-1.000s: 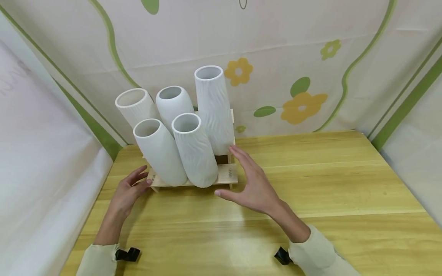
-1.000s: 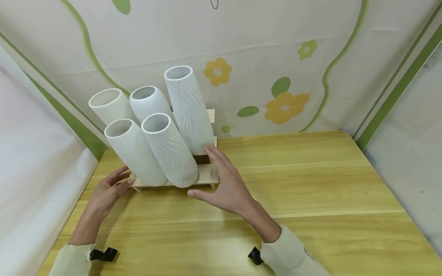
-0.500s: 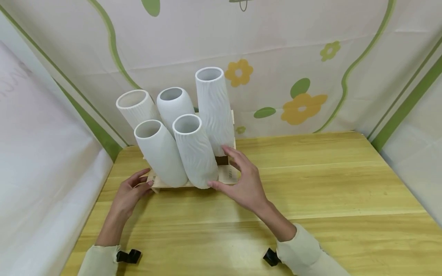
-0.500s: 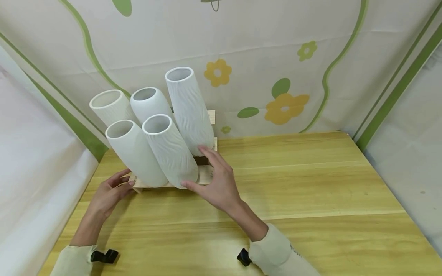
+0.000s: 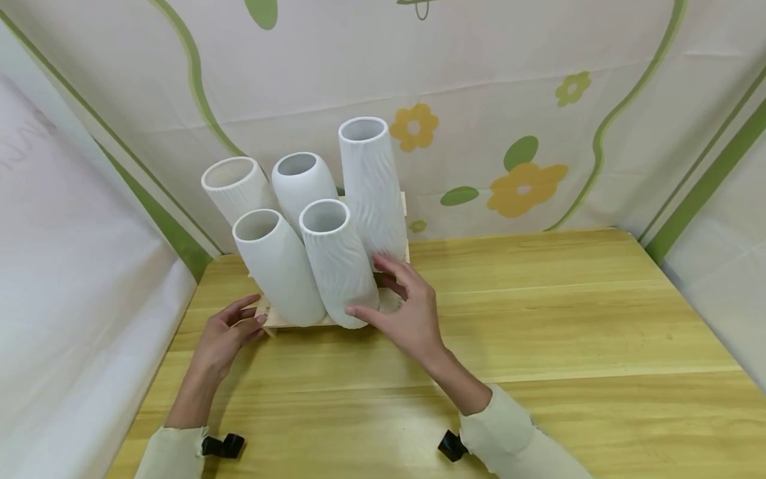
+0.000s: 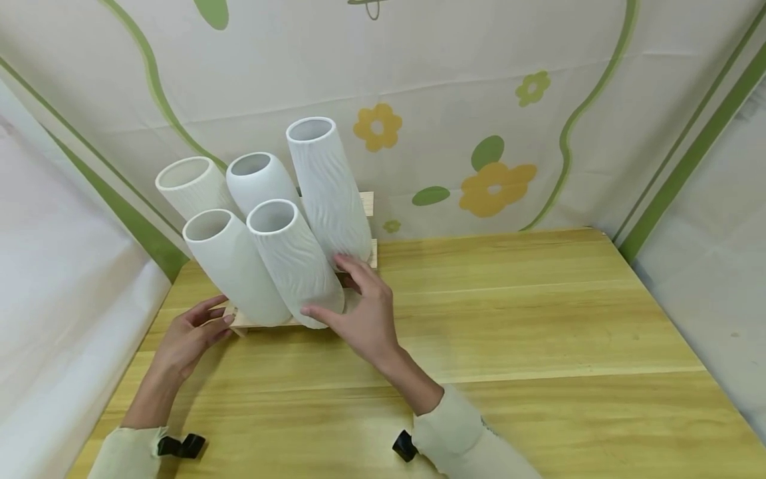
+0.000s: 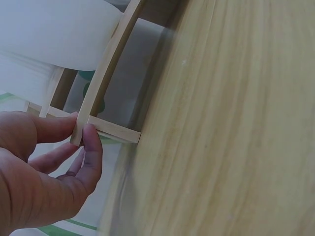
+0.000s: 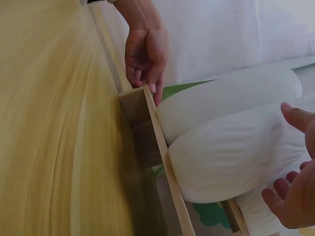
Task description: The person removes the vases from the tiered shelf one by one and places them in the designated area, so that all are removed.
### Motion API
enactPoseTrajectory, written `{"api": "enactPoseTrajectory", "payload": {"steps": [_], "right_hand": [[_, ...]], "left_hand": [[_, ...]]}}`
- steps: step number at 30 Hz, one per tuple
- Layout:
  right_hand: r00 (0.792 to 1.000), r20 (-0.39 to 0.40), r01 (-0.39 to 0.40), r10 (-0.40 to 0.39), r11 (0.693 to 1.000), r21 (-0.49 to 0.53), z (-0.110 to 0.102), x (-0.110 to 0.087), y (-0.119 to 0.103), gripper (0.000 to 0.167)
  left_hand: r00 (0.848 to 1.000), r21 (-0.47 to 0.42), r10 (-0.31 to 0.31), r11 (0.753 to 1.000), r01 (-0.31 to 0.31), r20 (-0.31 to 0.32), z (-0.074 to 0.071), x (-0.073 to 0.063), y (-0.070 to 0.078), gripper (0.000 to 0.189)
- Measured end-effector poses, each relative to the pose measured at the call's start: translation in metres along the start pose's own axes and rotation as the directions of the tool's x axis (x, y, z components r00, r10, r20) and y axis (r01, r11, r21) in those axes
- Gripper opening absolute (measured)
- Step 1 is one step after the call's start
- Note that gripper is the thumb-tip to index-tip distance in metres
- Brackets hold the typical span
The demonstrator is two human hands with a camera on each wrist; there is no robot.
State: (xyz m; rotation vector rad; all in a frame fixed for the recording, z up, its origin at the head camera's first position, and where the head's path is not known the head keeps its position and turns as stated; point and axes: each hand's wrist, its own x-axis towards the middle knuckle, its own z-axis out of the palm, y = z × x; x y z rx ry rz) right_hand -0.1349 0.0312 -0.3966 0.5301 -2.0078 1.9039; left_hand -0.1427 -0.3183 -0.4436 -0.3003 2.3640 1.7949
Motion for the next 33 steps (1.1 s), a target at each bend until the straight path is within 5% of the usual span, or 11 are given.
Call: {"api": "enactPoseTrajectory", "payload": {"steps": [12,21,33], "right_hand": [[0.989,-0.145,0.036,-0.036,0.999,0.0,0.027,-0.002,0.006,0.087],[0.974,-0.212,0.049,-0.081,0.987,-0.153,0.042,-0.001,0.006,0.097],[0.977,-0.186,0.063,-0.101,0.978,-0.196,0.04,-0.003,0.009,0.091]], "left_hand": [[1.0,-0.003,0.003,1.0,-0.003,0.011,0.0,0.001,0.0,0.068],[1.0,-0.005,0.01,1.0,-0.01,-0.004,0.0,0.004,0.001,0.067],[1.0,-0.008,0.007,1.0,-0.007,-0.003,0.0,0.001,-0.001,0.068]]}}
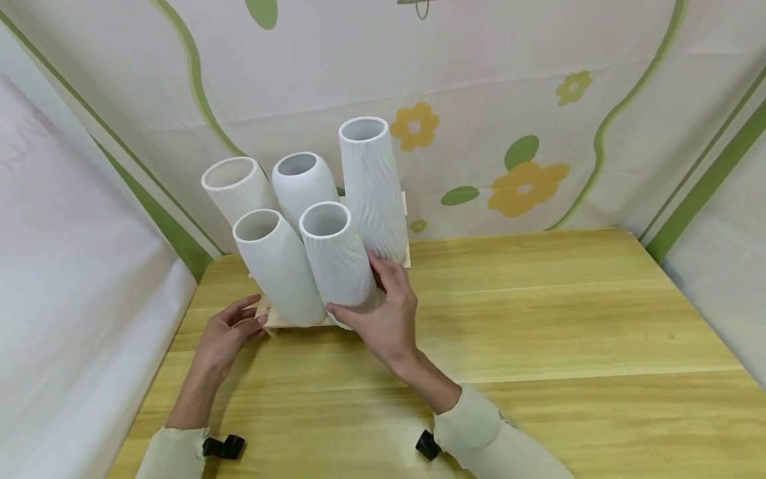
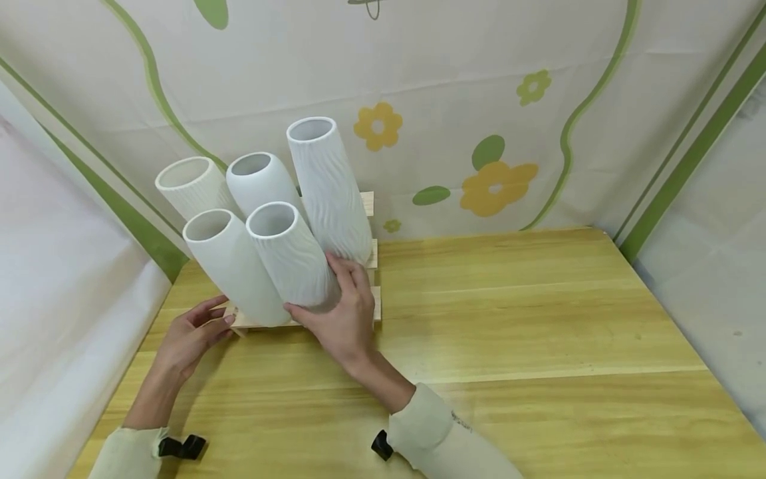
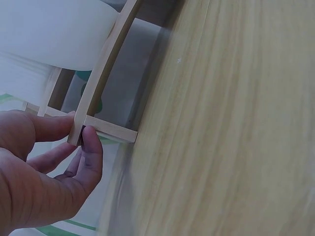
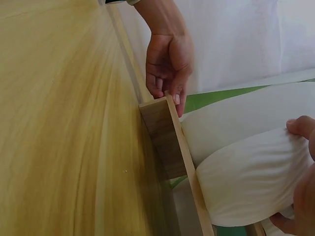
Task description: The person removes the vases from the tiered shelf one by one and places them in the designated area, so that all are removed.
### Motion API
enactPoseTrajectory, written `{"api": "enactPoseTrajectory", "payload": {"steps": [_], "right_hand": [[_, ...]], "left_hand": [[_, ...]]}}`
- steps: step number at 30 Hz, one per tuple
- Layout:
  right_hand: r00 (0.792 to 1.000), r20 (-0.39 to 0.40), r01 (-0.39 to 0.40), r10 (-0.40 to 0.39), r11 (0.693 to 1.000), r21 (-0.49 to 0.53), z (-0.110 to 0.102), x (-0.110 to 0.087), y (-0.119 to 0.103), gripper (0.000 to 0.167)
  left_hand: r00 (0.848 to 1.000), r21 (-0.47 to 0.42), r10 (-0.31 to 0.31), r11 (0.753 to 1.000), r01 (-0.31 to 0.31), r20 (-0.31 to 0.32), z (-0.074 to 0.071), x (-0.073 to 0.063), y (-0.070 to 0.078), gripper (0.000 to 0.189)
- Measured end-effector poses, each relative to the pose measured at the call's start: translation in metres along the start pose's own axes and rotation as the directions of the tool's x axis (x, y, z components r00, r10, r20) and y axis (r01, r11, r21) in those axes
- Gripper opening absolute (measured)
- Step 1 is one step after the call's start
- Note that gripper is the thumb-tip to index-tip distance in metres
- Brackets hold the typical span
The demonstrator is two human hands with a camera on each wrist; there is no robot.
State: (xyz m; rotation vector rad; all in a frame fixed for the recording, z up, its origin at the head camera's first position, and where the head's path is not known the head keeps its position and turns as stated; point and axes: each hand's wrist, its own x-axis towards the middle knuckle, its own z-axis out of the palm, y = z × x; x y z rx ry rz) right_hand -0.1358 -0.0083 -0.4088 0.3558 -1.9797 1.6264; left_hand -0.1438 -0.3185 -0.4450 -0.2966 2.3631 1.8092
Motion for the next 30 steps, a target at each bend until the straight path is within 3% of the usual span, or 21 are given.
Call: {"api": "enactPoseTrajectory", "payload": {"steps": [10,30], "right_hand": [[0.997,0.073,-0.018,0.013,0.997,0.074,-0.018,-0.004,-0.005,0.088],[0.992,0.11,-0.069,0.066,0.997,0.027,-0.074,-0.016,-0.007,0.086]], "left_hand": [[1.0,0.011,0.002,1.0,-0.002,-0.001,0.0,-0.001,-0.003,0.067],[1.0,0.045,0.014,0.999,-0.014,-0.001,-0.001,0.001,-0.003,0.067]]}}
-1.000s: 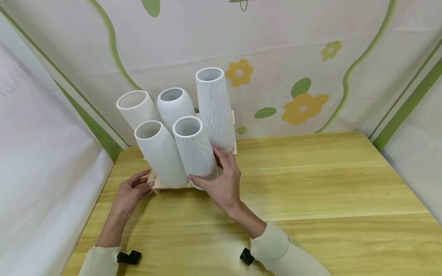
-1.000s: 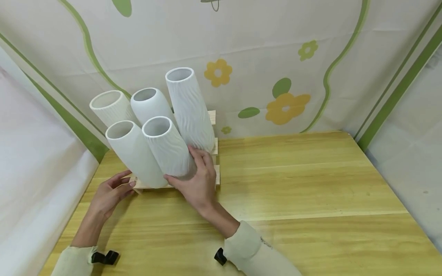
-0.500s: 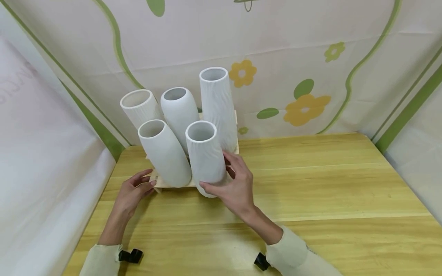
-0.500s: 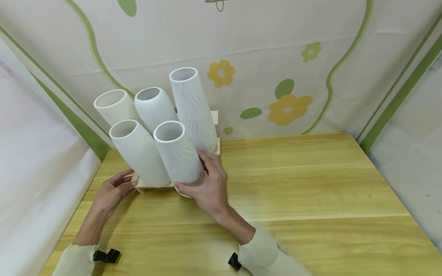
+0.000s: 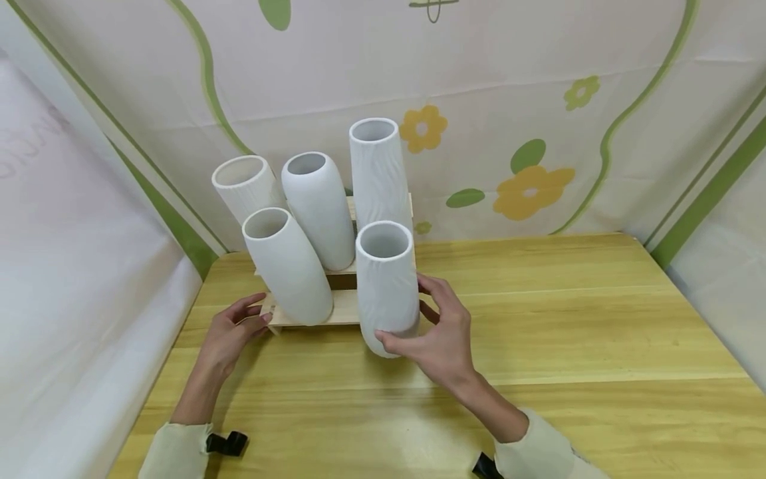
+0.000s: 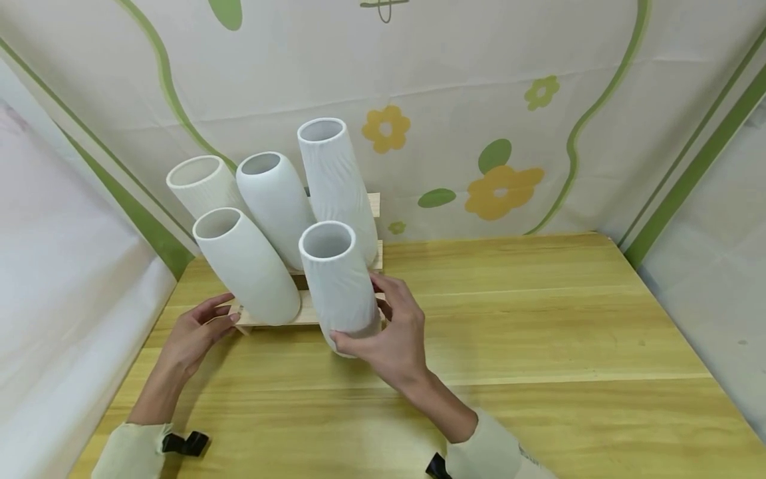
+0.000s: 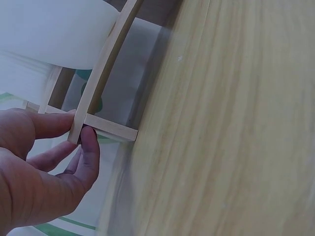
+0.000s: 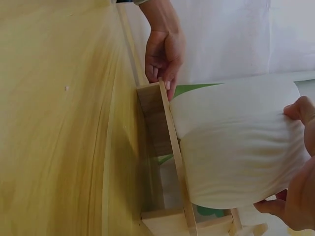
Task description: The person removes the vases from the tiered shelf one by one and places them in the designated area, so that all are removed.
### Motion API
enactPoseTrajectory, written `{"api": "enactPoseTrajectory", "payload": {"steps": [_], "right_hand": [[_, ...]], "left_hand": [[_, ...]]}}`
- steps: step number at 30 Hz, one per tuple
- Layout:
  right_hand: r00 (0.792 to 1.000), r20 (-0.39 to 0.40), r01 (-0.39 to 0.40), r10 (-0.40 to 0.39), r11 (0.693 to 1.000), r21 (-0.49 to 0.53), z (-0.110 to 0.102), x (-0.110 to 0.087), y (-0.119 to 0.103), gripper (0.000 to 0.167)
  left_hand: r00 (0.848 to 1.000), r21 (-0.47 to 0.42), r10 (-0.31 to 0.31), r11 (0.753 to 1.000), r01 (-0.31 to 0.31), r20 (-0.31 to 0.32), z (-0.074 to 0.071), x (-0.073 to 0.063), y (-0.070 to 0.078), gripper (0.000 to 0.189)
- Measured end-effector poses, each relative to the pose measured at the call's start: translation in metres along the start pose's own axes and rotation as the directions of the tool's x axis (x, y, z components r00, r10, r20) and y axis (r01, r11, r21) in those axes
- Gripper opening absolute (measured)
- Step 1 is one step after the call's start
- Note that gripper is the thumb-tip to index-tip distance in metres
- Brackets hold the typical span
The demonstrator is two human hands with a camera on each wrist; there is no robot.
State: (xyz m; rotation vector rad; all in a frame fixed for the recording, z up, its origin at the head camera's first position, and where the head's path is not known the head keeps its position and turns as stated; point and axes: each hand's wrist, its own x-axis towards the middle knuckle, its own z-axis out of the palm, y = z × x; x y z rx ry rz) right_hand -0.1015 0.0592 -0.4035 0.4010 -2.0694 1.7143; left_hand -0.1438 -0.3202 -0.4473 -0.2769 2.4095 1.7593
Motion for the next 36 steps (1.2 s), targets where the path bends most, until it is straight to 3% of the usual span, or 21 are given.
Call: {"api": "enactPoseTrajectory", "payload": {"steps": [10,22,31,36], "right_hand": [[1.0,-0.012,-0.016,0.016,1.0,0.002,-0.033,-0.006,0.01,0.084],[0.998,-0.03,-0.047,0.049,0.995,0.085,-0.059,-0.005,0.017,0.079],[0.998,-0.061,0.008,-0.005,0.999,0.038,-0.073,0.003,0.028,0.08],[0.996,-0.089,-0.027,0.028,1.0,0.01,-0.079,0.014,0.035,0.079]], "left_hand": [[1.0,0.002,-0.002,1.0,0.002,0.005,0.001,0.0,-0.001,0.066],[1.0,0.0,0.005,1.0,-0.005,0.002,0.0,-0.002,0.001,0.065],[1.0,-0.001,0.017,1.0,-0.017,0.007,-0.001,-0.003,0.0,0.066],[1.0,-0.004,0.018,1.0,-0.018,0.008,0.0,-0.003,0.0,0.065]]}}
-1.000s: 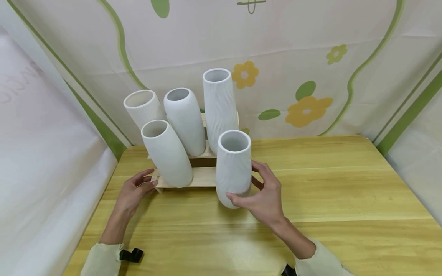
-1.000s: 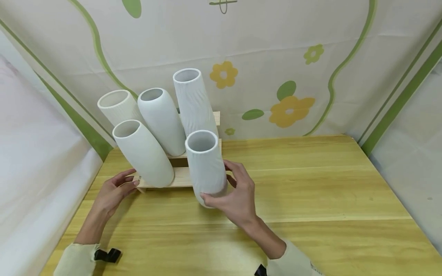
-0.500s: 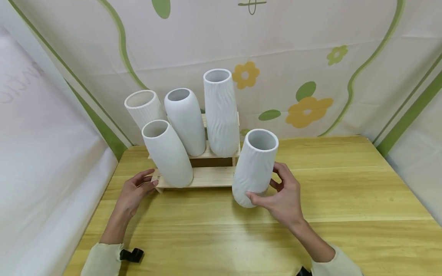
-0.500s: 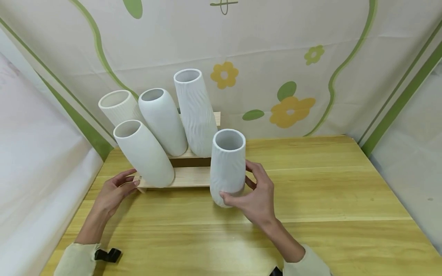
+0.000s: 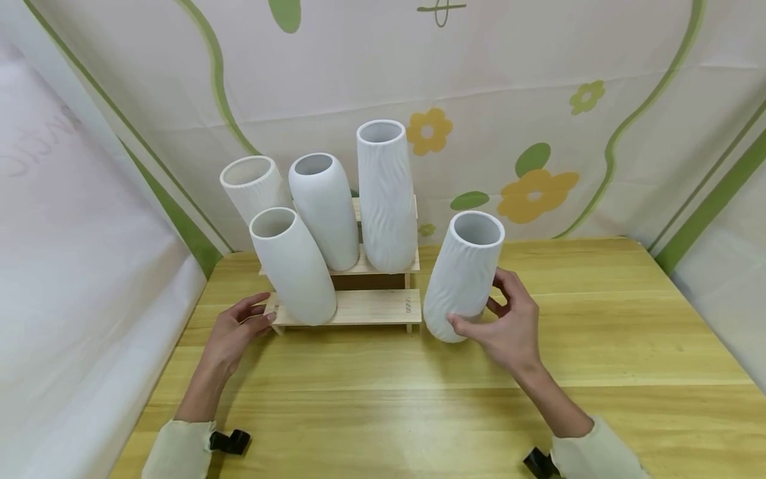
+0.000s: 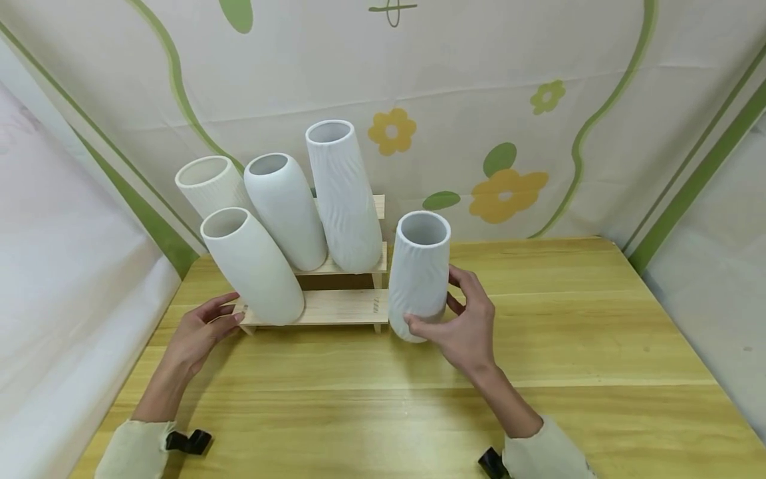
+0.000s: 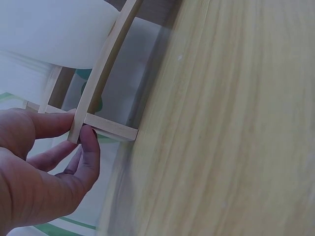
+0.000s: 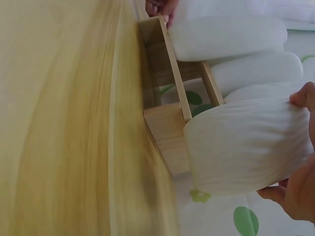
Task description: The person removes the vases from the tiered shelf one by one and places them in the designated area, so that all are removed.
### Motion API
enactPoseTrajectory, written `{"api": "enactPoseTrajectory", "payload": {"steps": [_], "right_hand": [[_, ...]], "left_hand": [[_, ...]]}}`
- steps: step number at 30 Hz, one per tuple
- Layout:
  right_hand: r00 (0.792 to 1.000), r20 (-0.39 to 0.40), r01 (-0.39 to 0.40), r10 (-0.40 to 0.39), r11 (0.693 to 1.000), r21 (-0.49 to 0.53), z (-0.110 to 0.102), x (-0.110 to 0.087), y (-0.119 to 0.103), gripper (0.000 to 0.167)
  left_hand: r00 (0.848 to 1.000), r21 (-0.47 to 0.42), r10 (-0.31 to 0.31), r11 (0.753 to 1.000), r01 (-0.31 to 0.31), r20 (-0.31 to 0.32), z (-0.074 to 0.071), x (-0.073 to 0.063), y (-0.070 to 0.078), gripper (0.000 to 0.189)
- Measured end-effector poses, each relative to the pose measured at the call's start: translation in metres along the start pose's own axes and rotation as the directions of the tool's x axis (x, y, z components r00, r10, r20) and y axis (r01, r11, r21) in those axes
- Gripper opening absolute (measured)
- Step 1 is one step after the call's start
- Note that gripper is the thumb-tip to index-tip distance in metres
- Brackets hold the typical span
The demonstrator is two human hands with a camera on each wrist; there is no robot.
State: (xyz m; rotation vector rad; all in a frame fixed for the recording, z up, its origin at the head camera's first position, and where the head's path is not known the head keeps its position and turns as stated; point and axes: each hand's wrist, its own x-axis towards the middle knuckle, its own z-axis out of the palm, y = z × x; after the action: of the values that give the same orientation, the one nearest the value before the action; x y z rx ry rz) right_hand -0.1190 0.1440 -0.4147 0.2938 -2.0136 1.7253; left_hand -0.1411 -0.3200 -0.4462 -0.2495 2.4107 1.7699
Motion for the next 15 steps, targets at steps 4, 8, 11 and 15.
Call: {"api": "enactPoseTrajectory", "payload": {"steps": [4,8,11,15], "right_hand": [[1.0,-0.017,-0.025,0.025,0.999,-0.02,-0.002,0.01,0.008,0.08],[0.998,-0.021,-0.054,0.053,0.998,-0.03,-0.002,0.021,0.017,0.08],[0.997,-0.023,-0.076,0.075,0.997,-0.032,0.0,0.029,0.024,0.079],[0.995,-0.039,-0.098,0.096,0.995,-0.033,0.005,0.04,0.036,0.079]], "left_hand": [[1.0,0.002,-0.003,1.0,0.003,-0.001,0.0,0.0,0.0,0.066],[1.0,0.001,0.0,1.0,0.0,0.0,0.0,0.0,-0.001,0.065],[1.0,-0.002,0.001,1.0,-0.001,-0.001,-0.001,0.001,-0.001,0.065],[1.0,-0.006,-0.004,1.0,0.004,-0.002,0.0,0.001,-0.001,0.065]]}}
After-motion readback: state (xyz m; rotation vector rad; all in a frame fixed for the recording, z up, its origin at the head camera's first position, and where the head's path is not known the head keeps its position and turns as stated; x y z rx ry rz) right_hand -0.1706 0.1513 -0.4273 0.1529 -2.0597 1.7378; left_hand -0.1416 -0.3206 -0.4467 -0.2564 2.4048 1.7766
